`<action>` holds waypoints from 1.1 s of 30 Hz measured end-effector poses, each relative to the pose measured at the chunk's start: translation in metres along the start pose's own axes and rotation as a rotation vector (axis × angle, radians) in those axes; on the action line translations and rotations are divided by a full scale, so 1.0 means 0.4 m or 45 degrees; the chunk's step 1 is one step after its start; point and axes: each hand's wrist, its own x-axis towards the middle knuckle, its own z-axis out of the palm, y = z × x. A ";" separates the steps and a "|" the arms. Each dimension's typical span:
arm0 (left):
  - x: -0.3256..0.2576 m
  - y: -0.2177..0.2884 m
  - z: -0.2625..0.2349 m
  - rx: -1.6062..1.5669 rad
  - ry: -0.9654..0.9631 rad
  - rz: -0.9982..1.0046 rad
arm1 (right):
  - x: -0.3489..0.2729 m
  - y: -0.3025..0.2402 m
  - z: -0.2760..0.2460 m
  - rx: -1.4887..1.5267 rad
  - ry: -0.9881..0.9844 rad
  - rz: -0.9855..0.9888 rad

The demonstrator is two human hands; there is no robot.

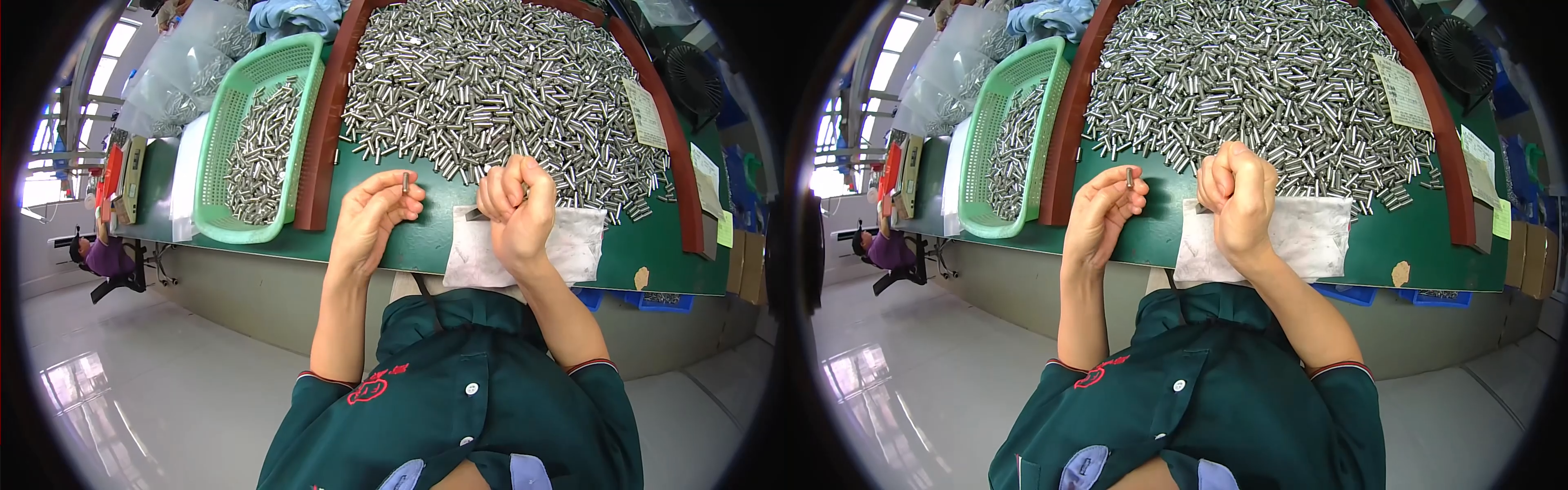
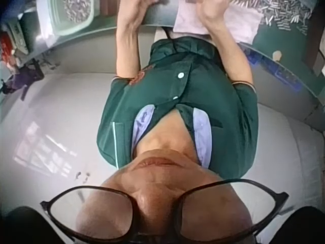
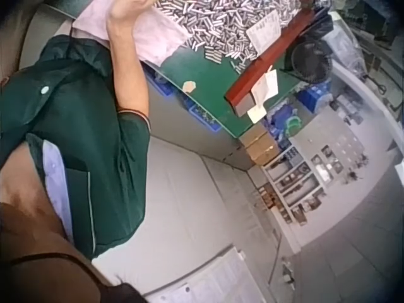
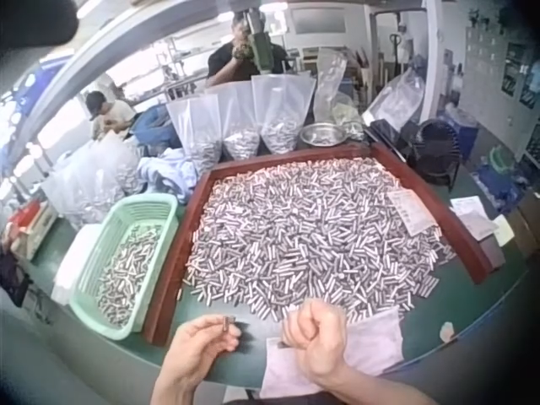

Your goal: Cleaning and deburring small metal bolts using a manual scraping tool.

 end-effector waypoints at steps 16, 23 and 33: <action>0.056 -0.018 0.109 1.495 0.126 0.658 | -0.003 -0.007 0.003 0.022 0.004 0.005; 0.059 -0.033 0.102 1.741 0.122 0.819 | -0.001 -0.005 -0.005 0.025 0.002 -0.003; 0.042 -0.019 0.090 1.396 0.091 0.643 | -0.001 -0.004 -0.005 0.012 -0.009 -0.004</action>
